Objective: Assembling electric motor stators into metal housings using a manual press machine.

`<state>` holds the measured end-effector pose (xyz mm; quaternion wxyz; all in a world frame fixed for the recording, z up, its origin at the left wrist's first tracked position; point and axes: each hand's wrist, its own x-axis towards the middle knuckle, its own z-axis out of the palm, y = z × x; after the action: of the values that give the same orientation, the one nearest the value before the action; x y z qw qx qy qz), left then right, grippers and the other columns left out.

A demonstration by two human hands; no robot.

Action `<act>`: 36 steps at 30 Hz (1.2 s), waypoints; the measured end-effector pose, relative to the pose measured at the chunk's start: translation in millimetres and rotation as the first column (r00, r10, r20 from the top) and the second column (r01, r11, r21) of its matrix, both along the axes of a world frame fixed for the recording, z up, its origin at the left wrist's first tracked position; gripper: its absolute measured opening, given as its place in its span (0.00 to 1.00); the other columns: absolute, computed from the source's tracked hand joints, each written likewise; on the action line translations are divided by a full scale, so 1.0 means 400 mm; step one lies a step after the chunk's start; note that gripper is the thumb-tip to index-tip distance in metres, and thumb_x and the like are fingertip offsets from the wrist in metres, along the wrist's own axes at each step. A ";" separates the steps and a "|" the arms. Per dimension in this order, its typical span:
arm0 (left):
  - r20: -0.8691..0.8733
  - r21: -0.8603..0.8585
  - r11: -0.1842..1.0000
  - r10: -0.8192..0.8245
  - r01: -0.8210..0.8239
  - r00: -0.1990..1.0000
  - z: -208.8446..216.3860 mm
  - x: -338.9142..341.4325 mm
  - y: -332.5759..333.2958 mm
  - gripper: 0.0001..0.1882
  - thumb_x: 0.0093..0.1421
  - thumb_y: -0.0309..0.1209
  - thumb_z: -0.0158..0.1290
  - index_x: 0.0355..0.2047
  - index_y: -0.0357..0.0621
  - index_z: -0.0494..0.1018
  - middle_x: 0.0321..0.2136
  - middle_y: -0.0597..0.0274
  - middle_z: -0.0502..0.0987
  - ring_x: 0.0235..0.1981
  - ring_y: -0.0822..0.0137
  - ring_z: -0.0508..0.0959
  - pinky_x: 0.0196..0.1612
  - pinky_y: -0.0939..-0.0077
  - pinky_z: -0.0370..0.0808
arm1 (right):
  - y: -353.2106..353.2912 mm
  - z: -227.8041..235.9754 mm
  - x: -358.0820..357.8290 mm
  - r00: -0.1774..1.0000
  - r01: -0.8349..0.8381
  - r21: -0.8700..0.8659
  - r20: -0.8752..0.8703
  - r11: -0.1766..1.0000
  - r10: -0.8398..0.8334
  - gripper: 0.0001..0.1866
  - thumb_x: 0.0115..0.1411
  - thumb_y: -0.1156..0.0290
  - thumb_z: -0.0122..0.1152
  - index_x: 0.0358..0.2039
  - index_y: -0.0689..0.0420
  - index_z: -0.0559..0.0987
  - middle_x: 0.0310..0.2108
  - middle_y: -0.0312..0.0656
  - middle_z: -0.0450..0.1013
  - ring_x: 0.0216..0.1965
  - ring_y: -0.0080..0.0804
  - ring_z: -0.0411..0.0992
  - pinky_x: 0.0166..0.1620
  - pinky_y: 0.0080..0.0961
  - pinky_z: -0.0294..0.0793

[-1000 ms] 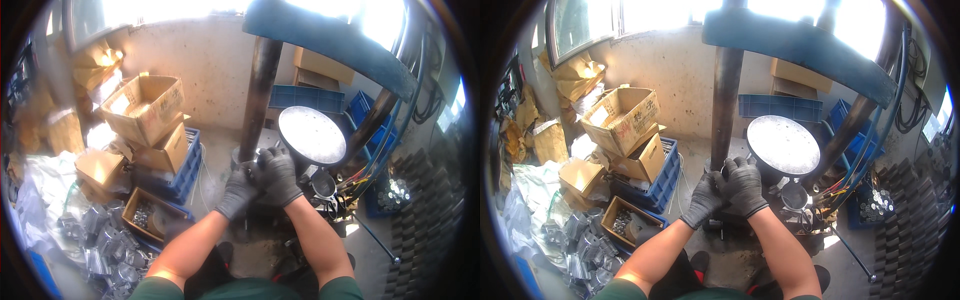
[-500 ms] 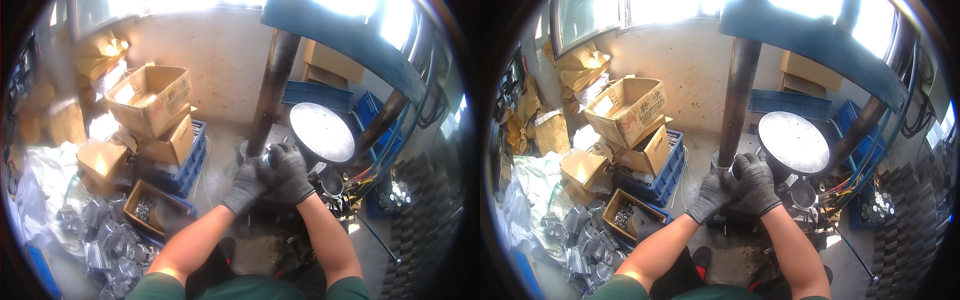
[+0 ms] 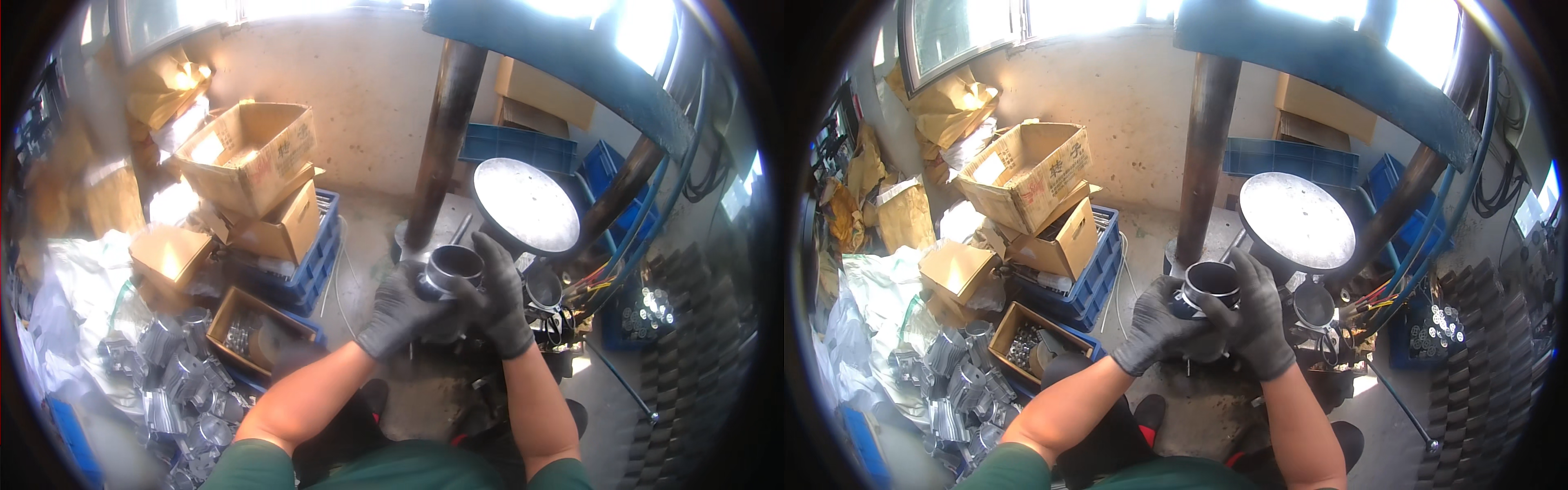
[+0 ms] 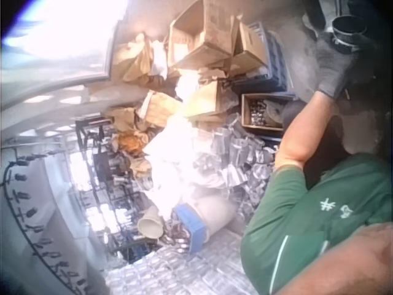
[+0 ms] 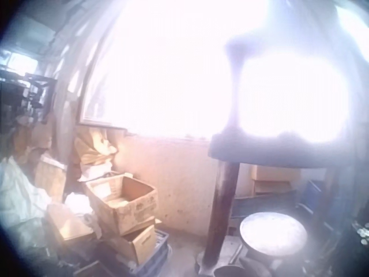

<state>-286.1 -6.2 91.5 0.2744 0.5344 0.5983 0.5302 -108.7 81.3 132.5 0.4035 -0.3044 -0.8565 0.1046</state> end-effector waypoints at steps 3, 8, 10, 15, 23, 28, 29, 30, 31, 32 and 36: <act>0.526 -0.033 0.984 -0.133 0.176 0.840 0.001 -0.018 -0.072 0.35 0.53 0.36 0.76 0.56 0.35 0.74 0.49 0.52 0.83 0.50 0.61 0.84 0.55 0.66 0.82 | -0.173 -0.087 0.106 0.879 -0.325 -0.468 -0.469 0.822 0.081 0.52 0.57 0.55 0.80 0.76 0.59 0.62 0.64 0.53 0.73 0.65 0.48 0.73 0.68 0.45 0.72; 0.486 -0.316 0.887 -0.154 0.337 0.861 -0.037 0.031 -0.088 0.47 0.46 0.38 0.83 0.63 0.36 0.72 0.47 0.53 0.84 0.53 0.62 0.83 0.57 0.67 0.82 | -0.309 -0.147 0.158 0.702 -0.667 -0.718 -0.695 0.198 -0.157 0.55 0.56 0.60 0.82 0.77 0.56 0.57 0.66 0.43 0.71 0.66 0.38 0.71 0.70 0.43 0.71; 0.300 -0.377 0.864 -0.227 0.334 0.927 -0.036 0.048 -0.075 0.55 0.44 0.40 0.84 0.68 0.37 0.67 0.50 0.50 0.82 0.55 0.59 0.83 0.59 0.64 0.80 | -0.273 -0.179 0.159 0.718 -0.637 -0.739 -0.672 0.219 -0.179 0.51 0.55 0.62 0.82 0.74 0.54 0.61 0.65 0.42 0.72 0.64 0.36 0.72 0.68 0.39 0.72; 0.147 -0.347 0.919 -0.144 0.188 0.978 -0.051 0.058 -0.043 0.70 0.46 0.56 0.80 0.77 0.37 0.51 0.64 0.36 0.71 0.67 0.47 0.74 0.68 0.56 0.73 | -0.257 -0.205 0.120 0.685 -0.598 -0.763 -0.645 0.245 -0.339 0.38 0.63 0.57 0.77 0.67 0.58 0.71 0.59 0.41 0.76 0.59 0.32 0.75 0.64 0.34 0.74; -0.035 -0.446 0.891 -0.111 0.084 0.993 -0.106 0.051 -0.008 0.54 0.57 0.57 0.72 0.71 0.37 0.59 0.57 0.37 0.76 0.60 0.49 0.78 0.62 0.56 0.76 | -0.245 -0.244 0.131 0.701 -0.566 -0.784 -0.620 0.255 -0.354 0.34 0.66 0.55 0.74 0.64 0.61 0.75 0.56 0.42 0.78 0.56 0.30 0.77 0.62 0.32 0.76; -0.074 -0.462 0.884 -0.110 0.064 0.991 -0.108 0.055 -0.005 0.51 0.59 0.56 0.71 0.70 0.40 0.60 0.55 0.39 0.77 0.58 0.50 0.79 0.60 0.55 0.77 | -0.250 -0.231 0.112 0.717 -0.518 -0.816 -0.578 0.258 -0.389 0.37 0.67 0.46 0.70 0.64 0.62 0.74 0.54 0.42 0.78 0.54 0.30 0.77 0.60 0.31 0.77; 0.024 -0.436 0.893 -0.108 0.107 0.994 -0.098 0.056 -0.011 0.51 0.59 0.56 0.71 0.71 0.41 0.60 0.55 0.39 0.77 0.58 0.51 0.78 0.60 0.57 0.77 | -0.256 -0.229 0.111 0.679 -0.538 -0.789 -0.614 0.297 -0.403 0.35 0.67 0.52 0.73 0.65 0.61 0.74 0.55 0.42 0.78 0.54 0.29 0.78 0.61 0.31 0.77; 0.124 -0.409 0.901 -0.101 0.143 0.987 -0.091 0.058 -0.023 0.51 0.60 0.57 0.71 0.71 0.41 0.60 0.55 0.40 0.77 0.58 0.52 0.78 0.59 0.58 0.77 | -0.253 -0.234 0.117 0.676 -0.538 -0.790 -0.613 0.294 -0.409 0.35 0.67 0.52 0.73 0.65 0.61 0.74 0.55 0.42 0.78 0.54 0.29 0.78 0.61 0.31 0.77; 0.122 -0.414 0.899 -0.103 0.145 0.987 -0.091 0.059 -0.028 0.51 0.60 0.57 0.71 0.71 0.41 0.60 0.55 0.40 0.77 0.58 0.52 0.78 0.59 0.58 0.77 | -0.239 -0.245 0.126 0.693 -0.568 -0.798 -0.596 0.203 -0.405 0.35 0.67 0.51 0.73 0.65 0.61 0.74 0.54 0.41 0.78 0.54 0.29 0.78 0.61 0.31 0.77; 0.090 -0.441 0.887 -0.105 0.135 0.990 -0.092 0.058 -0.032 0.51 0.59 0.57 0.71 0.71 0.42 0.60 0.54 0.42 0.77 0.58 0.54 0.78 0.59 0.59 0.77 | -0.235 -0.250 0.132 0.711 -0.591 -0.799 -0.581 0.110 -0.397 0.35 0.67 0.51 0.73 0.65 0.60 0.73 0.54 0.40 0.78 0.54 0.29 0.78 0.61 0.31 0.77; -0.021 -0.330 0.939 -0.109 0.096 0.994 -0.072 0.049 -0.038 0.49 0.59 0.54 0.71 0.71 0.41 0.62 0.58 0.40 0.76 0.57 0.54 0.80 0.58 0.61 0.79 | -0.262 -0.234 0.092 0.628 -0.475 -0.738 -0.666 0.479 -0.403 0.35 0.68 0.49 0.72 0.64 0.60 0.74 0.52 0.40 0.78 0.53 0.28 0.78 0.60 0.31 0.78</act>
<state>-266.4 -21.4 62.8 0.3749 0.5221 0.6548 0.3976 -72.0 -23.4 38.8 0.5115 -0.3667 -0.4176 0.6554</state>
